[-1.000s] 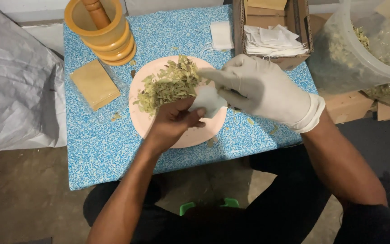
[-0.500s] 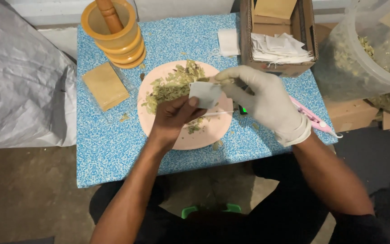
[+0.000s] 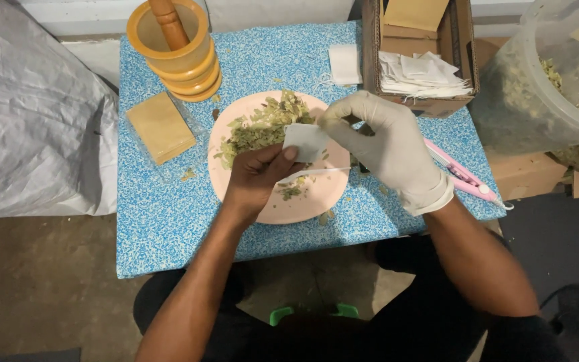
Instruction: Packaging dried tea leaves into small paper filters and sealing them using a hair straightener as a heat sealer.
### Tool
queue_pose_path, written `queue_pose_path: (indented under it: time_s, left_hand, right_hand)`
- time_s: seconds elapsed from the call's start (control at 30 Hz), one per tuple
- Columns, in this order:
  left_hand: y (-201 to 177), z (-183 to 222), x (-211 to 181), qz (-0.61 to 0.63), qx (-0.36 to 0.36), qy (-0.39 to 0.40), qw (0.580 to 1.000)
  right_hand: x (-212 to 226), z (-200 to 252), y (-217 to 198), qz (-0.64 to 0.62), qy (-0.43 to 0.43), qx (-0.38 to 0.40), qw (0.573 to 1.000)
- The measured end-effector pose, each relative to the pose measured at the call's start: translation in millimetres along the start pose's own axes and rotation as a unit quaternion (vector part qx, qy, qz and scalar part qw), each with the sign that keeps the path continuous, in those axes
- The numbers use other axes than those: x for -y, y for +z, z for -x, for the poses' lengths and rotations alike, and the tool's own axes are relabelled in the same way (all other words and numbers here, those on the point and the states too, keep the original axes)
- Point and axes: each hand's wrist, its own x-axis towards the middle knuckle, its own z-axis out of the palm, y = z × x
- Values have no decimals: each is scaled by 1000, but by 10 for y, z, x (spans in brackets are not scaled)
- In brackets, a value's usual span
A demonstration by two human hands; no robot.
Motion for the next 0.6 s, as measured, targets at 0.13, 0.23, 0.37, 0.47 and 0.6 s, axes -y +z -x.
queue_pose_path:
  time_s: [0.13,0.23,0.37,0.47,0.6]
  left_hand:
    - [65,5,-177,-13,-21,-13,1000]
    - [58,-21,-323,-36,-51,-10,998]
    - [9,-35,-618,-52,-115,17,992]
    - [-65,-55,-582,-57,-138,11,989]
    - [-15,-30,-620,-72,-136,-8,988]
  right_hand:
    - [-165,15,10,3,17,-23,1000]
    - [-271,-6,-11,-12,45,-45,998]
    - [-433,-11,36,23,30,-34,999]
    - [-440,-3,178,49,43,27,998]
    - [-368,46,261,105,66,128,984]
